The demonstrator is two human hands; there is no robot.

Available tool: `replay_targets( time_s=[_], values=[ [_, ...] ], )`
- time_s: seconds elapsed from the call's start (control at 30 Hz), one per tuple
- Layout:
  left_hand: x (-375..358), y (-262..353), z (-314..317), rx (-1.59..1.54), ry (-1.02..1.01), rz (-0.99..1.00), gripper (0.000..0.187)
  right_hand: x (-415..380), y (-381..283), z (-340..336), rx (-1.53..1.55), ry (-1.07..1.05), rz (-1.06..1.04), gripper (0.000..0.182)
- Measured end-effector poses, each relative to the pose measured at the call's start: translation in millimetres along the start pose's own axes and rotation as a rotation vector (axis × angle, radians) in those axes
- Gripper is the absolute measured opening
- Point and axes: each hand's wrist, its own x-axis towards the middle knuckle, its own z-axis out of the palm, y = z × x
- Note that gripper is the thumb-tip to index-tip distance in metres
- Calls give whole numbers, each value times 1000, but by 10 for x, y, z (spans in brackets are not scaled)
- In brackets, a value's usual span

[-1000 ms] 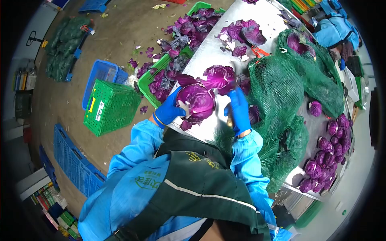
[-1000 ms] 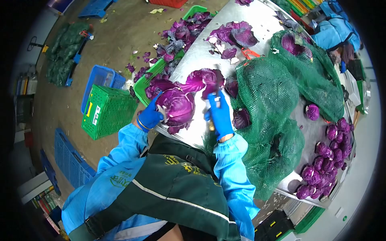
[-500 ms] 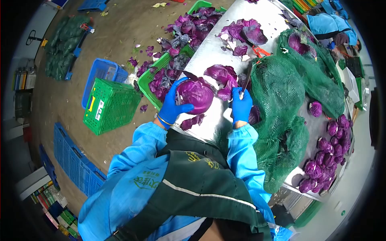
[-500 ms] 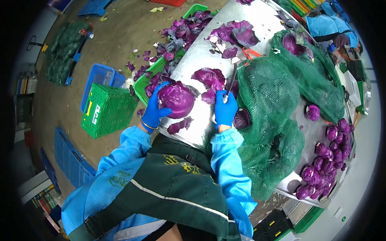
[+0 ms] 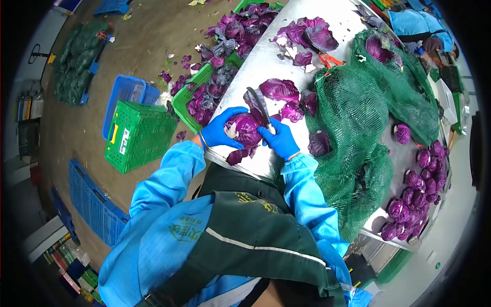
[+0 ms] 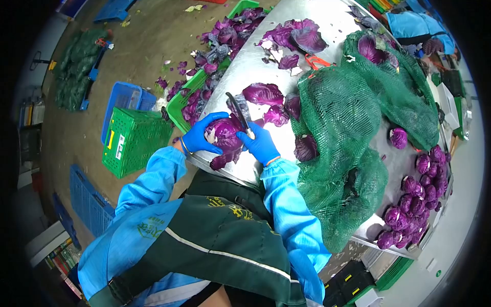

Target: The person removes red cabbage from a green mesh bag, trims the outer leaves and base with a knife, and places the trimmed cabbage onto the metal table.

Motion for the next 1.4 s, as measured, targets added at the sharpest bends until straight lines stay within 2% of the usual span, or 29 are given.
replay_targets(
  time_s=[0.03, 0.07, 0.13, 0.17, 0.2, 0.27, 0.3, 0.33, 0.4, 0.43, 0.47, 0.53, 0.57, 0.6, 0.67, 0.73, 0.77, 0.87, 0.93, 1.0, 1.03, 1.13, 1.2, 1.27, 1.33, 1.37, 1.4],
  values=[
    [-20, -69, 1, 14, -1, 26, 99, 7, 93, 0, 4, 9, 12, 27],
    [-44, -96, 5, 12, 2, 26, 99, 22, 163, 17, 1, 7, 14, 27],
    [-162, -124, 78, 36, 198, -67, 101, 26, 313, 79, 53, 101, -26, 23],
    [-253, -188, 178, -273, 357, -218, 100, -41, 123, 137, 89, 167, 14, 23],
    [-298, -205, 257, -386, 514, -216, 99, -51, 149, 191, 92, 166, 14, 23],
    [-311, -193, 356, -84, 587, -107, 98, -51, 269, 305, -98, 300, -109, 26],
    [-301, -157, 436, -198, 711, -255, 95, -52, 343, 397, -75, 314, -94, 26],
    [-323, -117, 436, -197, 720, -262, 95, -57, 406, 406, -74, 303, -91, 26],
    [-267, -48, 348, -421, 758, -378, 90, 29, 541, 273, 19, 342, 7, 22],
    [-293, -120, 354, -350, 768, -328, 87, 98, 664, 151, -30, 413, 10, 9],
    [-313, -118, 348, -347, 773, -329, 87, 98, 704, -17, -161, 455, 3, 21],
    [-314, -119, 361, -294, 683, -240, 85, -70, 200, 34, -500, 632, -213, 41],
    [-317, -127, 392, -302, 676, -244, 85, -164, -82, 101, -387, 531, -202, 58],
    [-296, -148, 395, -296, 651, -225, 86, -192, -189, 166, -439, 472, -135, 59],
    [-283, -180, 404, -284, 622, -203, 87, -236, -371, 328, -470, 311, -193, 57],
    [-290, -208, 424, 32, 554, -155, 91, -185, -316, 342, -489, 246, -175, 56],
    [-279, -120, 423, -49, 541, -182, 93, -154, -341, 346, -514, 171, -157, 55],
    [-261, -155, 410, 12, 520, -188, 93, -153, -447, 274, -574, 99, -117, 52],
    [-254, -104, 386, -42, 491, -195, 93, -144, -381, 275, -543, 142, -184, 46],
    [-260, -79, 367, -95, 462, -203, 94, -84, -252, 260, -547, 230, -83, 38],
    [-266, -88, 352, -9, 435, -152, 95, -44, -183, 231, -547, 232, -84, 38],
    [-342, -200, 353, 77, 419, -103, 100, 122, 134, 33, -385, 518, -80, 25],
    [-407, -240, 370, -100, 478, -97, 105, 143, 79, -189, -371, 648, -93, 20],
    [-419, -169, 342, -110, 481, -77, 108, 95, 55, -407, -410, 629, -139, 29],
    [-392, -18, 306, -62, 452, -67, 107, 59, 4, -399, -458, 714, -457, 38],
    [-371, -21, 273, -52, 439, -61, 106, 2, -61, -367, -462, 711, -453, 38],
    [-331, 18, 233, -54, 441, -62, 106, -64, -168, -306, -411, 619, -445, 40]
  ],
)
